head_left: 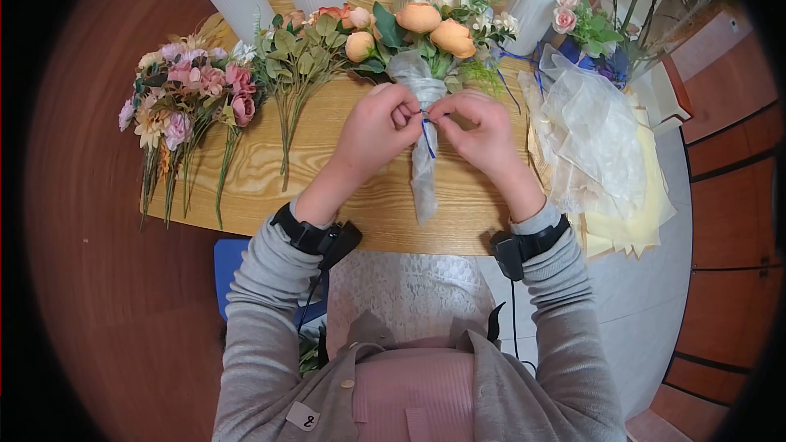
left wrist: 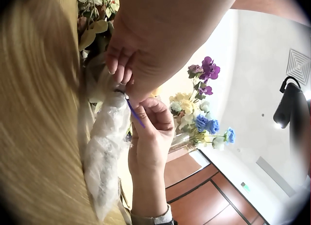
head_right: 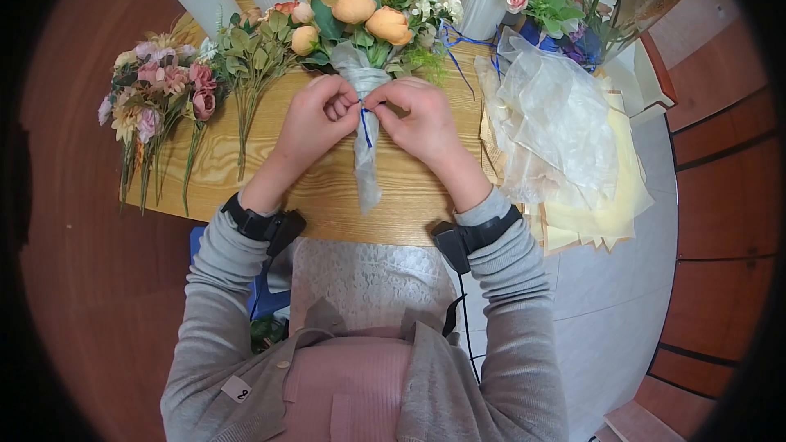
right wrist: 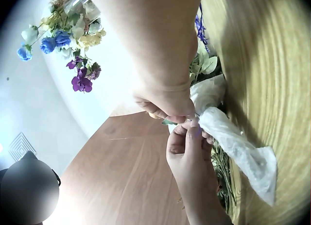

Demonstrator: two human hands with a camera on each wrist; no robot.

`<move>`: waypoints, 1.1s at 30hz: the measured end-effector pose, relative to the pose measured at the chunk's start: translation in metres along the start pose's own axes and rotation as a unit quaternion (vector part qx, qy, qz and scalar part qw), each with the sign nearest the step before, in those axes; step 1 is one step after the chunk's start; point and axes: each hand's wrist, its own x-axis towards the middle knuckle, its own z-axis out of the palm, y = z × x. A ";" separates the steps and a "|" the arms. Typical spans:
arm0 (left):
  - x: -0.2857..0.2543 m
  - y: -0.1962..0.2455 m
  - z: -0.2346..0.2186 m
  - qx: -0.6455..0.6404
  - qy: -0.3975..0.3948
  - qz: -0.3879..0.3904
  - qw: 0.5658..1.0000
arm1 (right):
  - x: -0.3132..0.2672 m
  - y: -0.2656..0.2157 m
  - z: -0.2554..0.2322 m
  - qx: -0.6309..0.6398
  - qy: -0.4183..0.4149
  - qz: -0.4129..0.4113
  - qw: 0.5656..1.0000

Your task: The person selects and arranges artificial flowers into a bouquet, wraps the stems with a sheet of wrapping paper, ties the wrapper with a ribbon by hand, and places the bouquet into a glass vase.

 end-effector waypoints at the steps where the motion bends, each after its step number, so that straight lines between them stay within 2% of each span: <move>1: 0.000 0.001 -0.001 0.000 0.000 0.000 1.000 | 0.000 0.000 0.000 0.000 0.000 0.000 1.000; 3: 0.000 0.003 -0.003 -0.053 -0.012 -0.015 0.998 | 0.001 -0.003 0.000 -0.003 0.003 -0.005 1.000; 6: 0.002 0.002 -0.007 -0.031 -0.038 0.027 0.998 | 0.000 -0.005 -0.002 -0.009 -0.011 0.001 1.000; 15: 0.011 -0.003 -0.022 -0.022 -0.118 0.038 0.992 | 0.000 -0.004 -0.001 -0.008 -0.017 -0.012 1.000; 22: 0.013 -0.003 -0.027 -0.001 -0.134 0.038 0.990 | 0.000 -0.002 0.000 -0.015 -0.020 -0.024 0.999; 27: 0.016 -0.006 -0.027 0.020 -0.130 0.093 0.987 | 0.000 0.000 0.001 -0.021 -0.026 -0.036 0.999; 28: 0.016 -0.005 -0.027 0.020 -0.129 0.093 0.987 | 0.000 0.000 0.001 -0.021 -0.026 -0.036 0.999; 30: 0.015 -0.003 -0.026 -0.014 -0.135 0.036 0.990 | 0.000 0.000 0.001 -0.028 -0.027 -0.043 0.998; 33: 0.016 -0.003 -0.025 -0.017 -0.131 0.020 0.991 | 0.000 -0.001 0.001 -0.035 -0.025 -0.054 0.998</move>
